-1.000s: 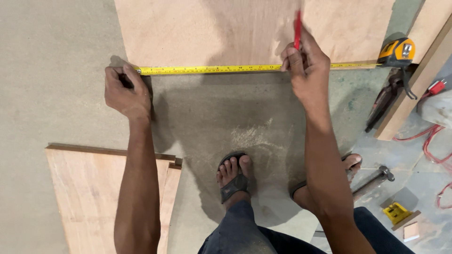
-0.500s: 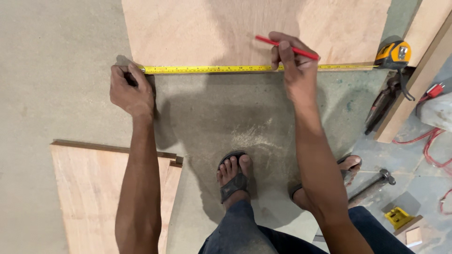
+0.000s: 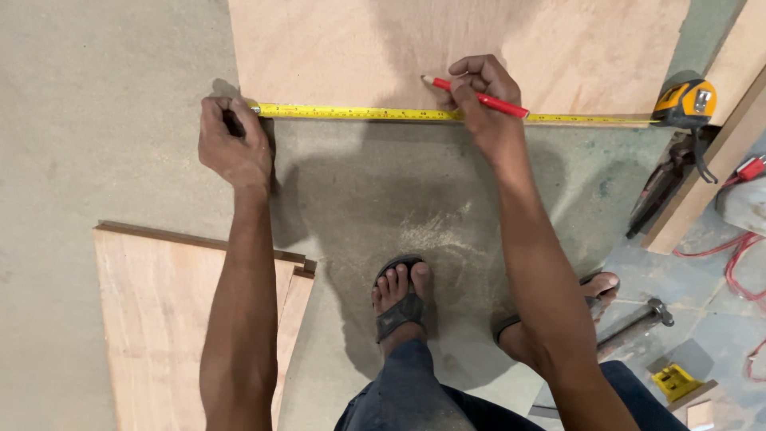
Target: The person measures and marks plywood sheets with a tape measure and pencil, then uses a handheld electric saw to cut along the marked lines. The person repeats the measuring, marking, and cutting process on multiple pieces of wood.
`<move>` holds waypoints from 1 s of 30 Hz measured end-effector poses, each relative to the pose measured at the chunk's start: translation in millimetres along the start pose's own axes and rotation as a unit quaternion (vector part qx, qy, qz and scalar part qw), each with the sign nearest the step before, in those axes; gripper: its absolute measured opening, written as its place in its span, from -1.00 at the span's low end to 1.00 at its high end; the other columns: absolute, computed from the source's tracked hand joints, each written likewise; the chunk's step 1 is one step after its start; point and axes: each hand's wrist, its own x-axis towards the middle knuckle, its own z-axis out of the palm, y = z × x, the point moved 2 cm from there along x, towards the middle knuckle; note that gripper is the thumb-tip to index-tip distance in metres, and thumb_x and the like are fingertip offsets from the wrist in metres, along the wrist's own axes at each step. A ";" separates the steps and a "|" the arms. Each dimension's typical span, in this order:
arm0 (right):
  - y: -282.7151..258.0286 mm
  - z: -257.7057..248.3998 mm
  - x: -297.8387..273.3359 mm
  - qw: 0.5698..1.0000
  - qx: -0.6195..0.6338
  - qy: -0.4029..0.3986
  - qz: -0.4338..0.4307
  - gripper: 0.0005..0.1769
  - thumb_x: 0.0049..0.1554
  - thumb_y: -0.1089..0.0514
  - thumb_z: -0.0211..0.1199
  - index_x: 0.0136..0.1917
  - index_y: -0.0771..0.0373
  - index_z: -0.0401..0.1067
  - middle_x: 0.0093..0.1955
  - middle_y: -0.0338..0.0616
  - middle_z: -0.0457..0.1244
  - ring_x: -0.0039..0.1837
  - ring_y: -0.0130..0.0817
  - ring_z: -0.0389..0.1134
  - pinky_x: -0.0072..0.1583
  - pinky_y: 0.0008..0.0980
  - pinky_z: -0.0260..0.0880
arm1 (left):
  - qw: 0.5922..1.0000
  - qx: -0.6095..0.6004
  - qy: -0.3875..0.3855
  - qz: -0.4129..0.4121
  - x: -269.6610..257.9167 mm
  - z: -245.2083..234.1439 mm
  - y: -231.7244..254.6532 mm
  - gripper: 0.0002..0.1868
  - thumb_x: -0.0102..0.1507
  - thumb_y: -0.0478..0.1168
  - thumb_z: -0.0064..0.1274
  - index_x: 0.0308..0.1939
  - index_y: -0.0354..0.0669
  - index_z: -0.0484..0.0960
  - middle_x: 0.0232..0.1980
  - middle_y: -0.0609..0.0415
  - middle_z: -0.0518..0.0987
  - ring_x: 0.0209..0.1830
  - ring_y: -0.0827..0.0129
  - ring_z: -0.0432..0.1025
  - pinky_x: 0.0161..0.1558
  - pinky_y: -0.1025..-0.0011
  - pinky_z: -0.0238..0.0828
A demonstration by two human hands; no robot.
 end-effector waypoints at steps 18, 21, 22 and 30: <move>4.8 -3.4 0.2 1.000 0.018 -0.006 0.008 -0.79 0.32 0.32 0.01 0.15 0.41 0.42 0.06 -0.02 0.40 0.11 -0.37 0.45 0.23 -0.33 0.52 | 1.000 0.000 0.003 -0.003 1.3 -1.6 6.0 -0.80 0.38 -0.23 0.11 -0.33 -0.19 0.50 -0.41 0.04 0.50 -0.44 0.28 0.38 -0.33 0.29 0.34; 6.4 -4.8 1.5 1.000 0.019 -0.006 0.015 -0.79 0.31 0.31 0.01 0.15 0.41 0.40 0.06 -0.03 0.39 0.11 -0.37 0.45 0.24 -0.34 0.51 | 1.000 -0.014 0.001 -0.012 1.5 -0.3 7.3 -0.81 0.37 -0.24 0.09 -0.33 -0.18 0.50 -0.41 0.05 0.50 -0.46 0.29 0.37 -0.34 0.30 0.33; 6.4 -4.7 0.9 1.000 0.022 -0.006 0.020 -0.79 0.31 0.30 0.02 0.15 0.40 0.40 0.05 -0.04 0.39 0.11 -0.37 0.45 0.24 -0.34 0.51 | 1.000 -0.010 0.003 -0.007 1.4 -0.6 6.6 -0.81 0.37 -0.25 0.09 -0.33 -0.19 0.49 -0.41 0.04 0.50 -0.46 0.28 0.37 -0.34 0.30 0.33; 0.6 -2.9 -2.9 1.000 0.003 -0.002 0.029 -0.73 0.28 0.29 -0.02 0.18 0.39 0.40 0.07 -0.02 0.40 0.12 -0.35 0.46 0.24 -0.32 0.52 | 1.000 0.013 0.002 0.010 0.0 0.4 3.2 -0.81 0.38 -0.25 0.09 -0.31 -0.21 0.48 -0.40 0.02 0.49 -0.44 0.26 0.39 -0.33 0.27 0.34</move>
